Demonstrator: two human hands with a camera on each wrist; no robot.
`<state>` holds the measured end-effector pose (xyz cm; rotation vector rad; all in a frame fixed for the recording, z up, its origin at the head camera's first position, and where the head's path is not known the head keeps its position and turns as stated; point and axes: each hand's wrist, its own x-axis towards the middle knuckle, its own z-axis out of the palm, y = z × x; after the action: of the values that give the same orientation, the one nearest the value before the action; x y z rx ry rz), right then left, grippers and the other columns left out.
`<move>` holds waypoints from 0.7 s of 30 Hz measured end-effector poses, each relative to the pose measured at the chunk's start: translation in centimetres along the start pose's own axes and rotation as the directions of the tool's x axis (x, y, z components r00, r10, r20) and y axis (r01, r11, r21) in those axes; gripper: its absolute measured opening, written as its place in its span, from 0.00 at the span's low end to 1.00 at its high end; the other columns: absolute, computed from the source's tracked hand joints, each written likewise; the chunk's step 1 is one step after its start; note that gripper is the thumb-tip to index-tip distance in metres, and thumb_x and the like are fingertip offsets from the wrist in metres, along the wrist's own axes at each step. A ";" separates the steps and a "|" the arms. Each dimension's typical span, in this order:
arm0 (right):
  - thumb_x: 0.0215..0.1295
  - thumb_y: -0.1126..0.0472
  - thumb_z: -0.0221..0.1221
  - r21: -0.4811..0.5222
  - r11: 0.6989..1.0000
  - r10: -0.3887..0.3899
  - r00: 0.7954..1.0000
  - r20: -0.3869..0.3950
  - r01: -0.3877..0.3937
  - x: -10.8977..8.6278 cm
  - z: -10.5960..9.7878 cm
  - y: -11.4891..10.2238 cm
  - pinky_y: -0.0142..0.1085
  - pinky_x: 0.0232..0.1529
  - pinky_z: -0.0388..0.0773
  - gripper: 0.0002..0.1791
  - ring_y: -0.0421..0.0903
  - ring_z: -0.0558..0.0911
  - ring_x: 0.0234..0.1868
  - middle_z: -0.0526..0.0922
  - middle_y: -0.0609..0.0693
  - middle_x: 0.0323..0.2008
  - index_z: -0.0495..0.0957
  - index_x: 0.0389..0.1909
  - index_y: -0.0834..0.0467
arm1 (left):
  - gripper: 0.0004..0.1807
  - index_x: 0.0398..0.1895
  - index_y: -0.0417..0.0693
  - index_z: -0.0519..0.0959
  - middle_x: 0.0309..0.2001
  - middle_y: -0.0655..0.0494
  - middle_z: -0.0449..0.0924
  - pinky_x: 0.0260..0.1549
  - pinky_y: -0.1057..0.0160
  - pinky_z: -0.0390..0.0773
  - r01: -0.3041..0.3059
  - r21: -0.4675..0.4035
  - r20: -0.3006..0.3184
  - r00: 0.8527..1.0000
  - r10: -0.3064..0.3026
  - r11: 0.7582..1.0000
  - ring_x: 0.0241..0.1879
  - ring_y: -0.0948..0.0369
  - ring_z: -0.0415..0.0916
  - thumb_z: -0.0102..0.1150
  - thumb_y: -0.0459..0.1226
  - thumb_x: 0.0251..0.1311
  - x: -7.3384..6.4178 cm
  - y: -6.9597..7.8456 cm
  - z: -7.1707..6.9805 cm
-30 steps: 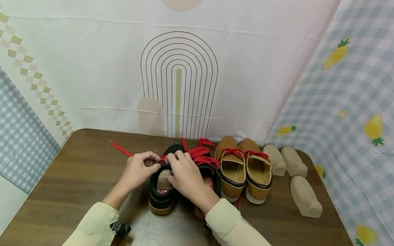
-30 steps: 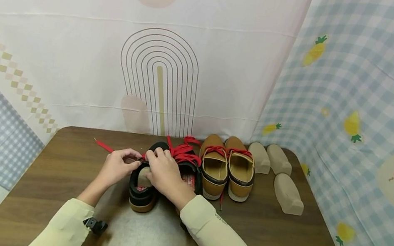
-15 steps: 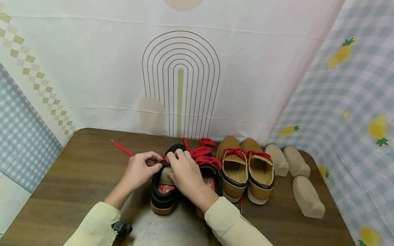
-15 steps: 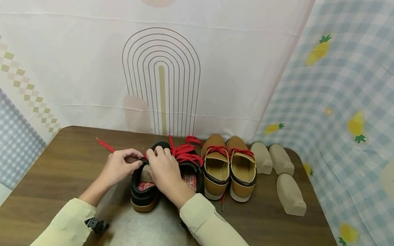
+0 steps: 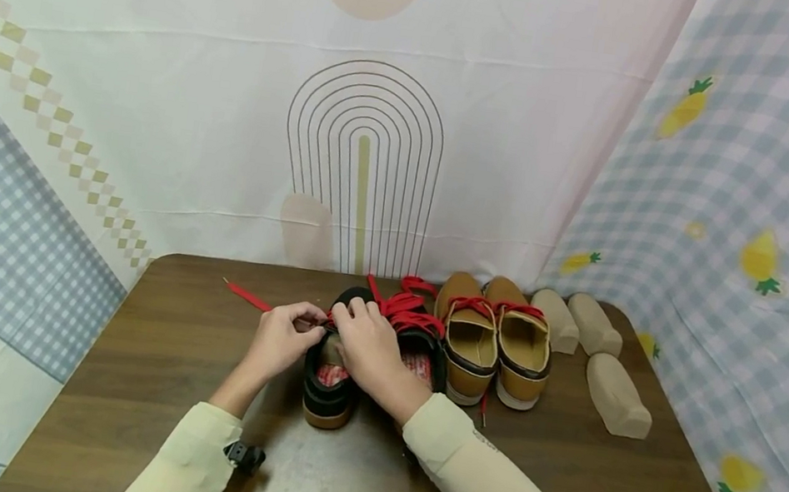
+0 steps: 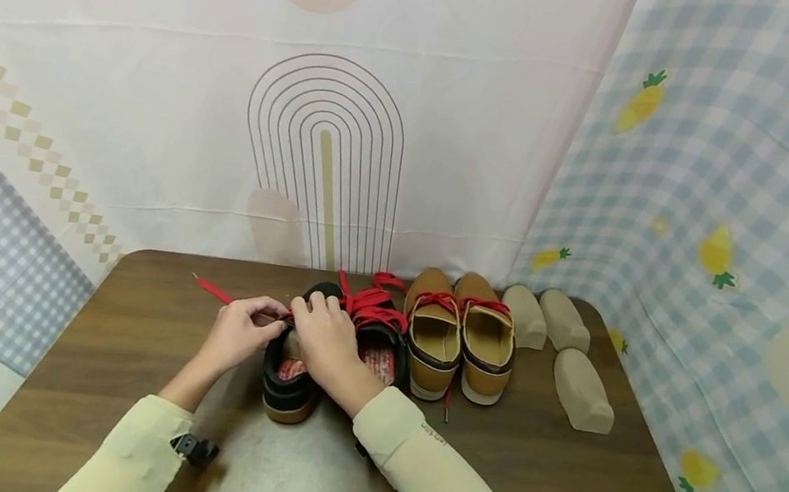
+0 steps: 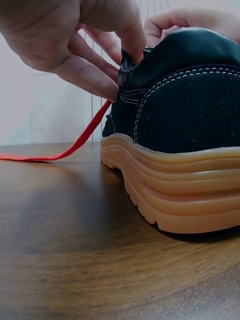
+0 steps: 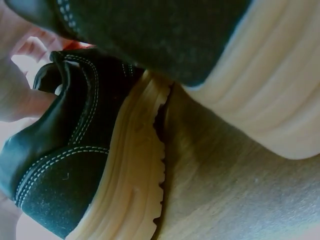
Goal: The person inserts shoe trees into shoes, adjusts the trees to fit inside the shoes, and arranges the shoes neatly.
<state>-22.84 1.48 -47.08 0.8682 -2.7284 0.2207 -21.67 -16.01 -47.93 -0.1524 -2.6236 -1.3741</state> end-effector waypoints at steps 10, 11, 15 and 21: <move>0.62 0.54 0.74 0.021 0.999 0.025 0.999 0.021 -0.025 0.1 0.2 0.0 0.41 0.39 0.83 0.22 0.50 0.78 0.46 0.77 0.51 0.48 0.74 0.51 0.51 | 0.06 0.39 0.46 0.88 0.35 0.50 0.89 0.28 0.69 0.79 0.004 -0.018 0.008 1.000 -0.004 1.000 0.33 0.58 0.86 0.70 0.31 0.59 0.0 -0.2 0.0; 0.62 0.55 0.73 0.029 0.999 0.022 1.000 0.017 -0.022 0.0 0.1 0.1 0.40 0.38 0.82 0.21 0.50 0.77 0.45 0.77 0.51 0.47 0.74 0.51 0.52 | 0.06 0.39 0.46 0.88 0.36 0.50 0.89 0.27 0.69 0.79 0.007 -0.025 0.009 1.000 -0.007 1.000 0.33 0.58 0.86 0.70 0.31 0.59 -0.1 -0.3 0.0; 0.64 0.58 0.71 0.061 0.998 0.005 1.000 0.012 -0.006 0.0 -0.4 0.5 0.39 0.38 0.81 0.18 0.50 0.75 0.43 0.76 0.52 0.46 0.75 0.50 0.53 | 0.06 0.40 0.47 0.88 0.36 0.50 0.89 0.27 0.68 0.80 0.013 -0.047 0.012 1.000 -0.012 0.999 0.32 0.59 0.86 0.70 0.32 0.60 -0.1 -0.4 0.0; 0.62 0.55 0.73 0.152 0.988 -0.004 0.998 0.067 -0.007 -0.6 -1.7 1.2 0.41 0.51 0.81 0.23 0.50 0.76 0.50 0.76 0.51 0.51 0.75 0.55 0.52 | 0.08 0.43 0.45 0.87 0.39 0.48 0.89 0.31 0.69 0.81 0.009 -0.070 0.037 0.999 -0.006 0.997 0.36 0.57 0.87 0.71 0.33 0.61 -0.1 -0.6 0.0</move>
<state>-22.69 3.15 -45.71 0.9293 -2.8036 0.4122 -21.66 -16.37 -48.42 -0.1791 -2.6086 -1.4810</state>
